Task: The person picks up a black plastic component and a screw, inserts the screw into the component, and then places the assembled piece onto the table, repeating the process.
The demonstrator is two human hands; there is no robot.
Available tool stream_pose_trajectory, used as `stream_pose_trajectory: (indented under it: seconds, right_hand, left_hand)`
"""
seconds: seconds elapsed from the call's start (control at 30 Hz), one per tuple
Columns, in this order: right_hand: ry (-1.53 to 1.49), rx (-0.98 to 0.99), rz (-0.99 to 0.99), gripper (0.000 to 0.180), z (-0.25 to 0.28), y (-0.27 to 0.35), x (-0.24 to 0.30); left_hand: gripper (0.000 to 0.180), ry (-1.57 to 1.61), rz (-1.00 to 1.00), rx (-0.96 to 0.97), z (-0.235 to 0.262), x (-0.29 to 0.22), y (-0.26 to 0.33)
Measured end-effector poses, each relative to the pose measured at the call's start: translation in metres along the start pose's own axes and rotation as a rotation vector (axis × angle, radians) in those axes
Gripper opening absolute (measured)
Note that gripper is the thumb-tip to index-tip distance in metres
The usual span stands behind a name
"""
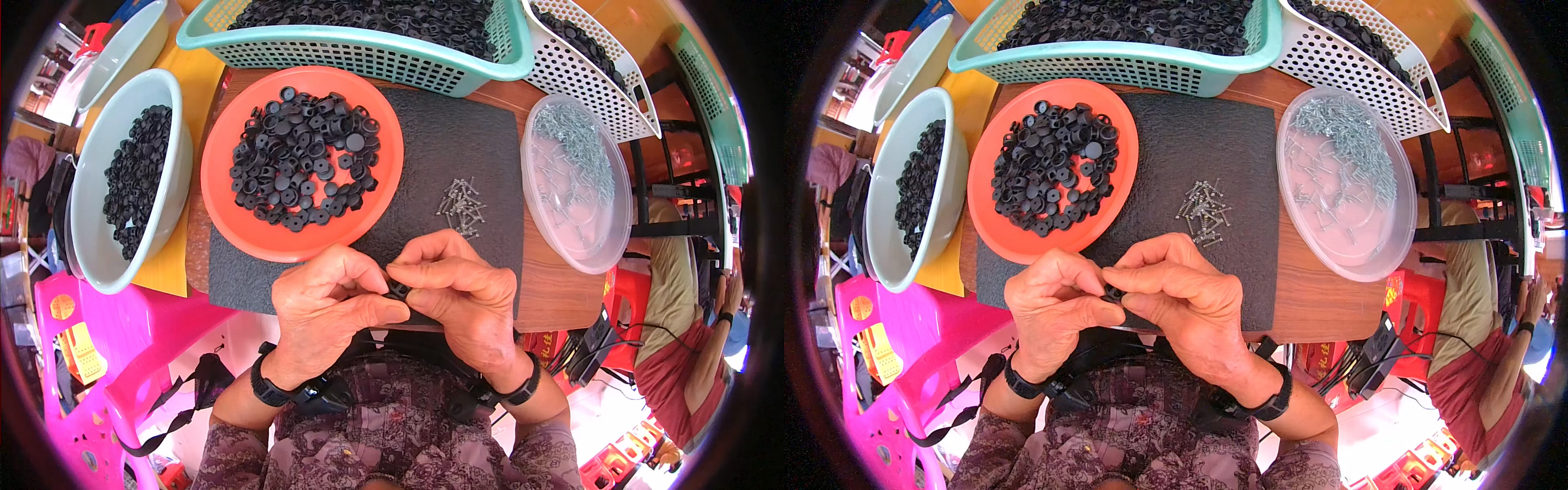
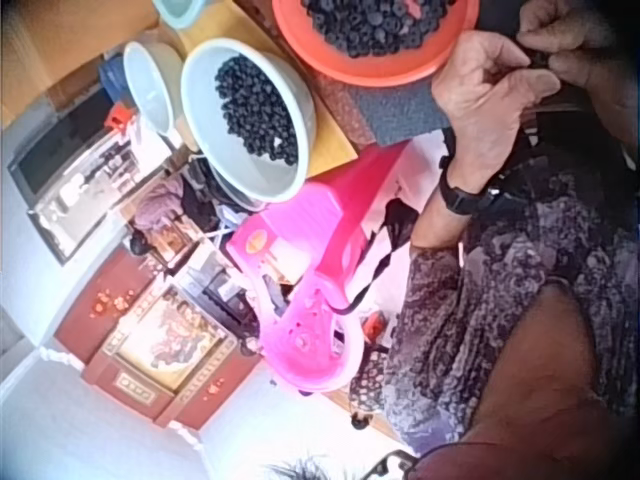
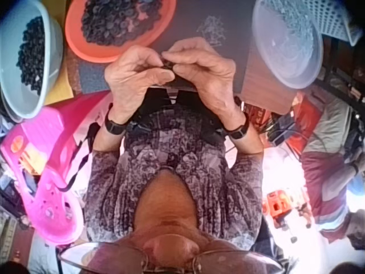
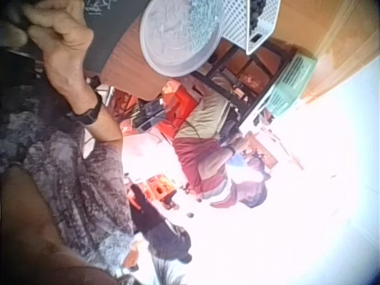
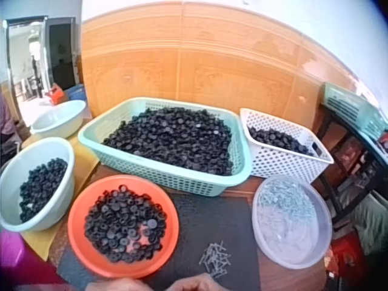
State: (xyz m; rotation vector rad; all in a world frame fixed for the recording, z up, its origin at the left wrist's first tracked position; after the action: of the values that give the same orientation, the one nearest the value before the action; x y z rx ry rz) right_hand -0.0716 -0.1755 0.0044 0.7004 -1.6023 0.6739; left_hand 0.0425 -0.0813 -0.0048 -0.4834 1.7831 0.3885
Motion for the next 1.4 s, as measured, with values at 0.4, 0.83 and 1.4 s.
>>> stream_pose_trajectory:
  seconds: [0.4, 0.83, 1.4]
  right_hand:
    - [0.139, 0.058, 0.095, 0.029, -0.002, -0.008, 0.014]
    - [0.094, 0.002, 0.115, 0.023, 0.004, -0.007, 0.004]
    - [0.208, -0.108, 0.008, 0.018, 0.004, 0.000, 0.003]
  left_hand:
    - [0.031, 0.157, -0.009, 0.021, 0.001, 0.003, -0.004]
    - [0.045, 0.077, 0.092, 0.075, -0.003, 0.004, -0.005]
    - [0.033, -0.125, 0.111, 0.050, -0.001, 0.009, 0.000]
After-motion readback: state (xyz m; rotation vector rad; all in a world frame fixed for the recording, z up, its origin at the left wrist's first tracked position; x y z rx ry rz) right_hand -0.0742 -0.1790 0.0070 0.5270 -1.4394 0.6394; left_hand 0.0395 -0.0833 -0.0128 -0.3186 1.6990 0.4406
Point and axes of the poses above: each hand's wrist, its own y-axis away from the middle knuckle, its own z-axis out of the back of the hand, x = y × z, the point moved 7 cm from there along -y, towards the middle knuckle
